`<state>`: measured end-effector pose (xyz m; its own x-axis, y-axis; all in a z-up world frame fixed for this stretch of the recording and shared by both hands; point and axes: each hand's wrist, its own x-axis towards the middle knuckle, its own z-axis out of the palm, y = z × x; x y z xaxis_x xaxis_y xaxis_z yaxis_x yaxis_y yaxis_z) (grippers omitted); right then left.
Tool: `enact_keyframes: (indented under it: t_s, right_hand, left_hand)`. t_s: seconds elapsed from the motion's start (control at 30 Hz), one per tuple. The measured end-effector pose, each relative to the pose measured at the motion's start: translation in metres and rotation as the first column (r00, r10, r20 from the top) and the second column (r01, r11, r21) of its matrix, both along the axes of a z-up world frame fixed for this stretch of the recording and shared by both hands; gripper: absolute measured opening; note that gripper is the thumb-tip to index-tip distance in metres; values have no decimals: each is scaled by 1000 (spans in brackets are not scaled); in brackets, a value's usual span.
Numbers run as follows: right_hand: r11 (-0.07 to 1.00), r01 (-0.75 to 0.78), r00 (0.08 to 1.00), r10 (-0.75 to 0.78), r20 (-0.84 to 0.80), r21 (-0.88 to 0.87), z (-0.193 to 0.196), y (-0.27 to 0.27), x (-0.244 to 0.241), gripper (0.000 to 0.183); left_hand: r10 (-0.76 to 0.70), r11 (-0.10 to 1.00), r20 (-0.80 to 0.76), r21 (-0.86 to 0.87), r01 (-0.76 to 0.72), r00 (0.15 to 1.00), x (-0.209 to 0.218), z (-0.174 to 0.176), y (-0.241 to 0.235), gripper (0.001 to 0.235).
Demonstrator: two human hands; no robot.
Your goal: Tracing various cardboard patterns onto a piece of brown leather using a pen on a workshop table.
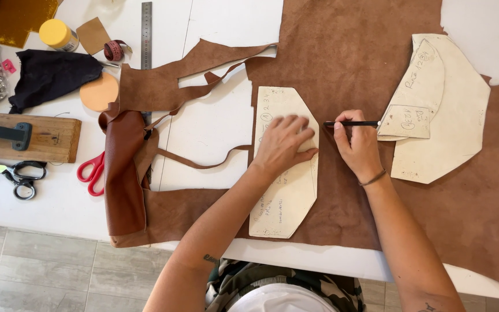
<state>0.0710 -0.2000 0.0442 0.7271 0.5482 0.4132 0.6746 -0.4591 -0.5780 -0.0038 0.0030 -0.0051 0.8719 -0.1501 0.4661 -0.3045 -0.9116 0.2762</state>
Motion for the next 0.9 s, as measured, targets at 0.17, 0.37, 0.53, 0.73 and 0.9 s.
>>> enact_keyframes:
  t_s: [0.17,0.37,0.53,0.73,0.9]
  right_hand:
    - [999,22,999,-21,28,-48,6,5,-11,10]
    - [996,19,999,-17,27,-84,11,10,-17,9]
    - [990,20,999,-13,49,-141,15,9,-28,8]
    - [979,28,998,-15,65,-204,20,-6,-74,10]
    - [993,39,998,-43,-35,-113,17,-25,-128,6]
  left_hand:
    - [23,999,-9,23,-23,1000,-10,-7,-6,39]
    - [-3,985,-389,156,69,921,-50,73,4,112]
    - [26,948,-530,283,147,848,-64,104,-7,135]
    - [56,941,-547,308,138,835,-64,98,-11,140]
    - [21,956,-541,257,142,841,-66,84,-9,141]
